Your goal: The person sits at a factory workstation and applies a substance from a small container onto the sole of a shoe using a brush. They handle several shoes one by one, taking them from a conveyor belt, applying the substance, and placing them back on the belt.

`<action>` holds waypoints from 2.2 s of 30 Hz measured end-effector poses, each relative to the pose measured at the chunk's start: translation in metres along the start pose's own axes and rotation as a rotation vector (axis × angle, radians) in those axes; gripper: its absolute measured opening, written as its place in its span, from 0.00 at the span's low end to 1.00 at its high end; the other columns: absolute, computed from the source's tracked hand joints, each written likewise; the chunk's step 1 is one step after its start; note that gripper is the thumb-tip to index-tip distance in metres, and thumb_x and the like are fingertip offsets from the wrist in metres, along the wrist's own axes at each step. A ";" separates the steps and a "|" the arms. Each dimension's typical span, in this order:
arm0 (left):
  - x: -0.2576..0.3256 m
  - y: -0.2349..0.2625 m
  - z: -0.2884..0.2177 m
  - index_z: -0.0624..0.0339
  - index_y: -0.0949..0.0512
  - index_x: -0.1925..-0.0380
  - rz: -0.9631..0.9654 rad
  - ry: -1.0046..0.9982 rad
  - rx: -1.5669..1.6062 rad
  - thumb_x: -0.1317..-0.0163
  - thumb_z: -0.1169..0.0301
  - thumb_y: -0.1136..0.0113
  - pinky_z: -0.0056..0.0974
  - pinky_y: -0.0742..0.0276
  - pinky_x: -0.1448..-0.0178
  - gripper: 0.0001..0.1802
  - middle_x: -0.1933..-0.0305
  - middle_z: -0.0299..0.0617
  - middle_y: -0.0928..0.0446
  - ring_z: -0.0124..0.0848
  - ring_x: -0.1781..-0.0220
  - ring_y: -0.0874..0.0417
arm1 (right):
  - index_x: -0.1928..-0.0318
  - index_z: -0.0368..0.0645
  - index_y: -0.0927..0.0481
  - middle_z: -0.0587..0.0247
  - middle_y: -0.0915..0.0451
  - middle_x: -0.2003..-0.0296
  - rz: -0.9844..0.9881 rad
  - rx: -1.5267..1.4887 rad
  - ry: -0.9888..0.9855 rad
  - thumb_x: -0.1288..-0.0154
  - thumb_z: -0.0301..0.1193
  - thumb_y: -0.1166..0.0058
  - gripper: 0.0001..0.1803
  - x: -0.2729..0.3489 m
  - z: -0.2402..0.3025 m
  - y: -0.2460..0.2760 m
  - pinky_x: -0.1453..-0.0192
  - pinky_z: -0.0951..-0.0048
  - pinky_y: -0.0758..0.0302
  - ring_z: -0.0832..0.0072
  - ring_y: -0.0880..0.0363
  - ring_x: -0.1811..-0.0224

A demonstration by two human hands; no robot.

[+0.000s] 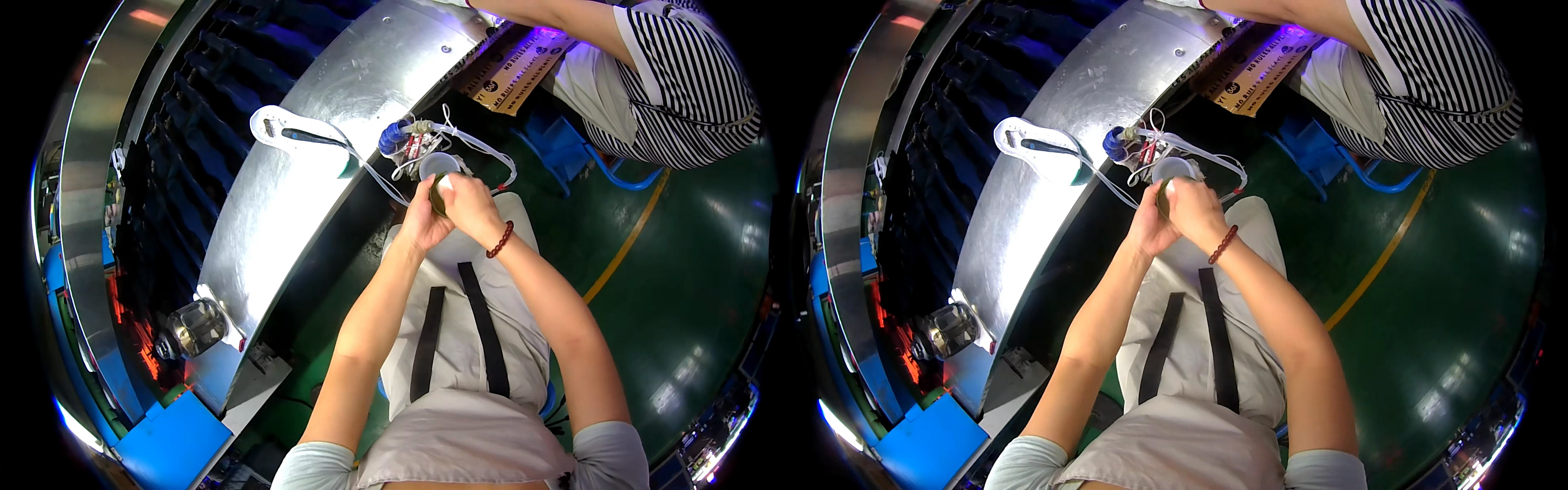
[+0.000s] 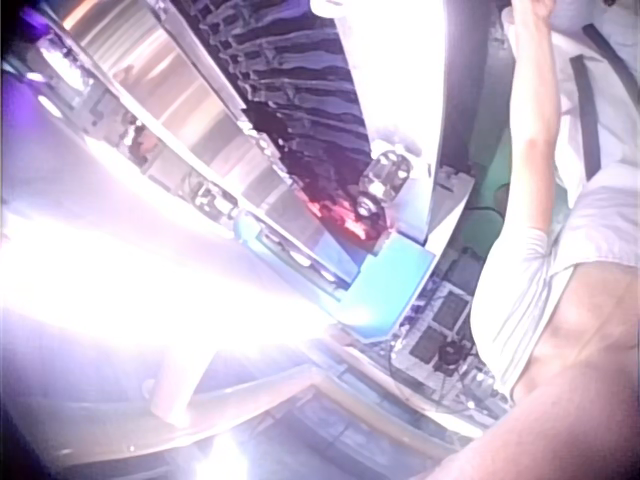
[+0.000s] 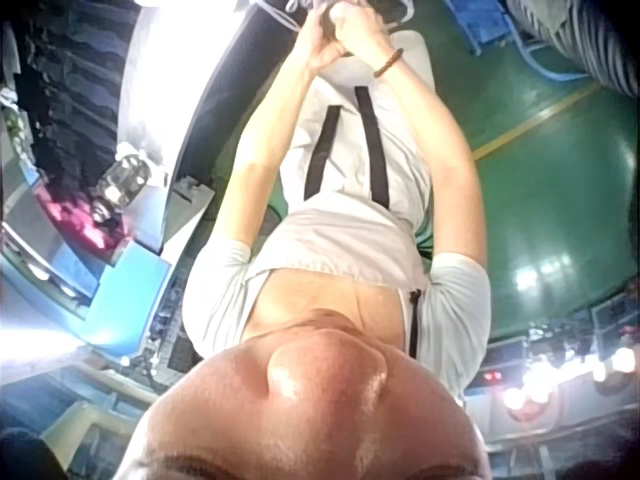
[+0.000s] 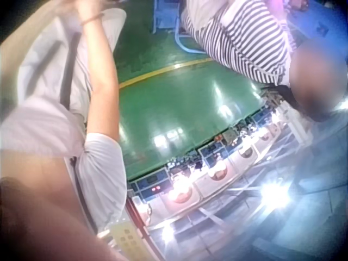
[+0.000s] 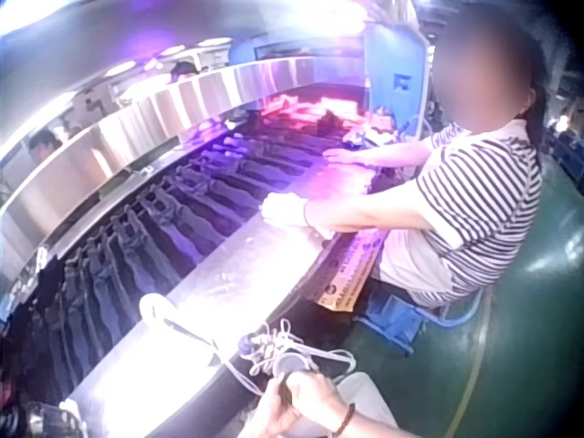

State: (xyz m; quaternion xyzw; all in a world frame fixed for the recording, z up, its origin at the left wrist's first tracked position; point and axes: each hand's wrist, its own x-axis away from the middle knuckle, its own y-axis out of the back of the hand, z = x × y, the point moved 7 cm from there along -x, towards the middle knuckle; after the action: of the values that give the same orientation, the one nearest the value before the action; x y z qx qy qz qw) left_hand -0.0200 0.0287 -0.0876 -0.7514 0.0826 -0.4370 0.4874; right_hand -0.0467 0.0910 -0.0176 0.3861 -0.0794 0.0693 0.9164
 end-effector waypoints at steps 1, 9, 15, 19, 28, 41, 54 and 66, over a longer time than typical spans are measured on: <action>-0.002 0.007 0.000 0.62 0.34 0.54 0.007 0.005 0.002 0.40 0.53 0.62 0.49 0.37 0.43 0.24 0.52 0.48 0.30 0.42 0.49 0.30 | 0.73 0.36 0.28 0.46 0.24 0.73 0.032 -0.011 0.040 0.47 0.29 0.54 0.08 0.004 0.004 -0.003 0.64 0.57 0.29 0.52 0.26 0.68; -0.001 -0.001 -0.002 0.64 0.34 0.55 0.010 0.004 0.000 0.39 0.54 0.63 0.47 0.36 0.43 0.24 0.51 0.49 0.31 0.42 0.49 0.29 | 0.71 0.36 0.27 0.46 0.24 0.74 0.041 0.026 0.021 0.47 0.29 0.55 0.08 -0.001 0.005 0.004 0.63 0.57 0.29 0.51 0.25 0.69; 0.004 -0.005 -0.004 0.65 0.34 0.54 -0.027 -0.021 -0.014 0.39 0.55 0.64 0.46 0.36 0.43 0.25 0.51 0.50 0.31 0.42 0.49 0.30 | 0.71 0.37 0.26 0.46 0.24 0.72 0.033 0.032 -0.049 0.48 0.29 0.55 0.08 -0.005 -0.006 0.003 0.62 0.57 0.29 0.51 0.25 0.67; -0.003 0.005 -0.001 0.63 0.34 0.54 0.026 0.001 -0.027 0.39 0.55 0.64 0.48 0.36 0.44 0.24 0.51 0.49 0.31 0.42 0.49 0.30 | 0.71 0.38 0.26 0.47 0.24 0.73 0.065 0.011 0.011 0.47 0.29 0.55 0.08 0.002 0.005 0.001 0.63 0.56 0.29 0.50 0.26 0.69; 0.003 -0.001 -0.004 0.61 0.33 0.55 0.018 -0.008 -0.068 0.39 0.54 0.64 0.48 0.38 0.42 0.23 0.51 0.46 0.30 0.40 0.48 0.30 | 0.72 0.38 0.26 0.47 0.24 0.74 0.012 0.024 -0.003 0.47 0.29 0.55 0.07 -0.002 0.001 0.003 0.64 0.56 0.29 0.51 0.25 0.69; 0.011 0.001 -0.005 0.60 0.33 0.52 0.081 -0.036 0.155 0.45 0.56 0.60 0.46 0.36 0.43 0.25 0.47 0.45 0.33 0.40 0.45 0.33 | 0.70 0.36 0.25 0.52 0.24 0.80 -0.148 -0.388 0.044 0.45 0.30 0.51 0.09 0.024 -0.025 0.036 0.75 0.71 0.30 0.61 0.24 0.79; 0.005 0.007 0.031 0.68 0.36 0.51 0.114 -0.006 0.372 0.44 0.52 0.59 0.46 0.34 0.43 0.30 0.49 0.55 0.34 0.45 0.47 0.32 | 0.66 0.35 0.27 0.65 0.25 0.77 -0.023 -0.771 -0.435 0.41 0.34 0.51 0.12 0.066 -0.092 0.011 0.83 0.83 0.35 0.84 0.29 0.83; 0.007 -0.003 0.035 0.59 0.35 0.49 0.235 0.090 0.296 0.44 0.44 0.61 0.46 0.37 0.43 0.33 0.46 0.50 0.34 0.43 0.49 0.31 | 0.63 0.34 0.30 0.62 0.25 0.76 -0.056 -0.896 -0.441 0.39 0.33 0.54 0.12 0.061 -0.097 0.014 0.82 0.83 0.30 0.81 0.26 0.82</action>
State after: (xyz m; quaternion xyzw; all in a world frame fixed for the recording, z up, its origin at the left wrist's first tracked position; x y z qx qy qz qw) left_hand 0.0089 0.0500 -0.0861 -0.6365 0.1263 -0.4174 0.6361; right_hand 0.0189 0.1744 -0.0626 -0.0380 -0.2830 -0.0795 0.9551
